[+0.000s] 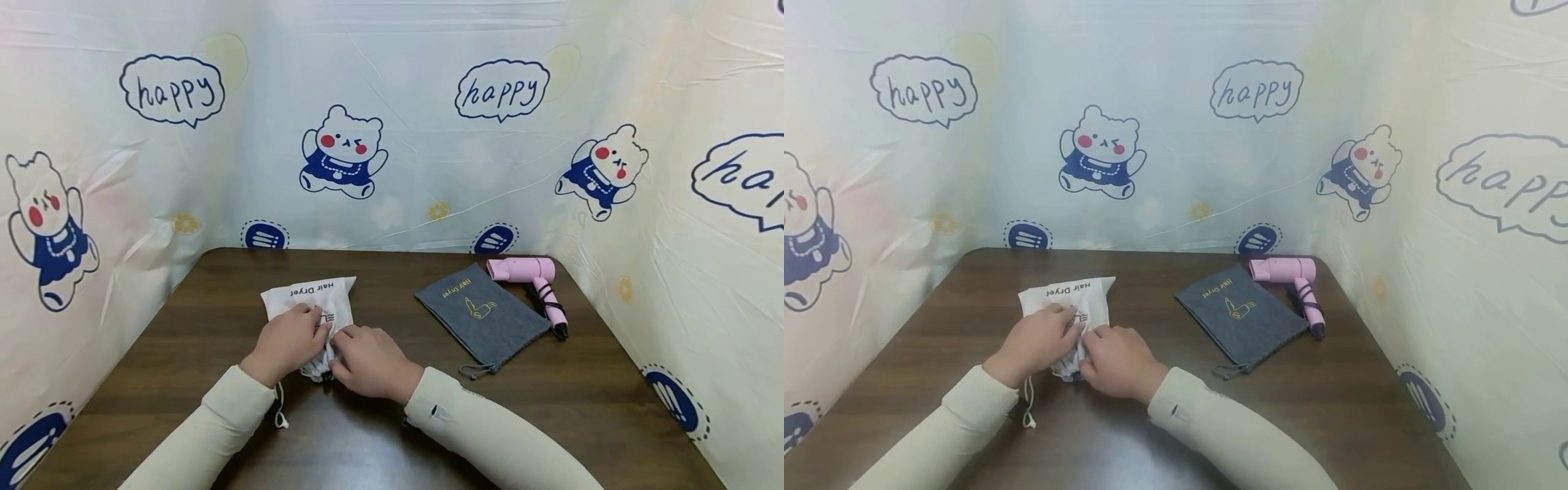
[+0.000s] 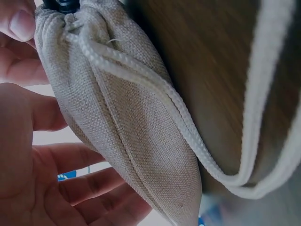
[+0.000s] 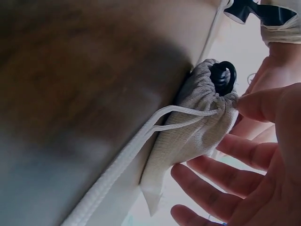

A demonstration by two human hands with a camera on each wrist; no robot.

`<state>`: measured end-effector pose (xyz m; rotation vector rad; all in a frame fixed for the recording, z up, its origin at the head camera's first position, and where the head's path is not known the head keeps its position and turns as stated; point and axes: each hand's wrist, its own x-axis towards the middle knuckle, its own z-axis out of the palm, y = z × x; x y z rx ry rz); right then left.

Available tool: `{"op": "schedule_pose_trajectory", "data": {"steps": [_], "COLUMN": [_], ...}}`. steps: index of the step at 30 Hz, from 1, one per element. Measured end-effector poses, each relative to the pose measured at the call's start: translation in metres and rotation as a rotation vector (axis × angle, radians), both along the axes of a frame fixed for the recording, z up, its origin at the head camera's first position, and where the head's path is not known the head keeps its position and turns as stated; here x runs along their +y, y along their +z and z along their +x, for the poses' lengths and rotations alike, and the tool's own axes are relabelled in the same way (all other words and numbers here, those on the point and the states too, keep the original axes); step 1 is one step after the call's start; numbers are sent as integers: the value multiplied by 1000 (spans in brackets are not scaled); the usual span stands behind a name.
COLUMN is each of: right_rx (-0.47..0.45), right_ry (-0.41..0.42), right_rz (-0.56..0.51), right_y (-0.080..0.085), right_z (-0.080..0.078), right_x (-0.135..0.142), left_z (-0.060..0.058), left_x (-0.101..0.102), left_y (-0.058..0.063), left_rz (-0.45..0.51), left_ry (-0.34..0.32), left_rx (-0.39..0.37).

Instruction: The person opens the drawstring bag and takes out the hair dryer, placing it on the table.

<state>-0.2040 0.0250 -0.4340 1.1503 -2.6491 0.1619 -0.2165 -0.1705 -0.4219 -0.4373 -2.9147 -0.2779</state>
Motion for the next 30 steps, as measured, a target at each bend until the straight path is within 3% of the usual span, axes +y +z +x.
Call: {"op": "schedule_pose_trajectory", "data": {"steps": [4,13,23,30], "right_rx": [-7,-146,-164,-176], "right_ry": [0,-59,-58,-72], "right_rz": [-21,-69,-95,-58], "right_y": [1,6,10,13], "right_z": [3,9,11,8], "right_x": [5,25,37,42], "left_z": [0,-3,-4,-5], "left_x": [5,22,35,36], "left_y": [-1,-3,-1,3], "left_rz": [3,15,4,28], "left_ry": [-5,-32,-47,-73], "left_rx": [11,29,1,-29]}}
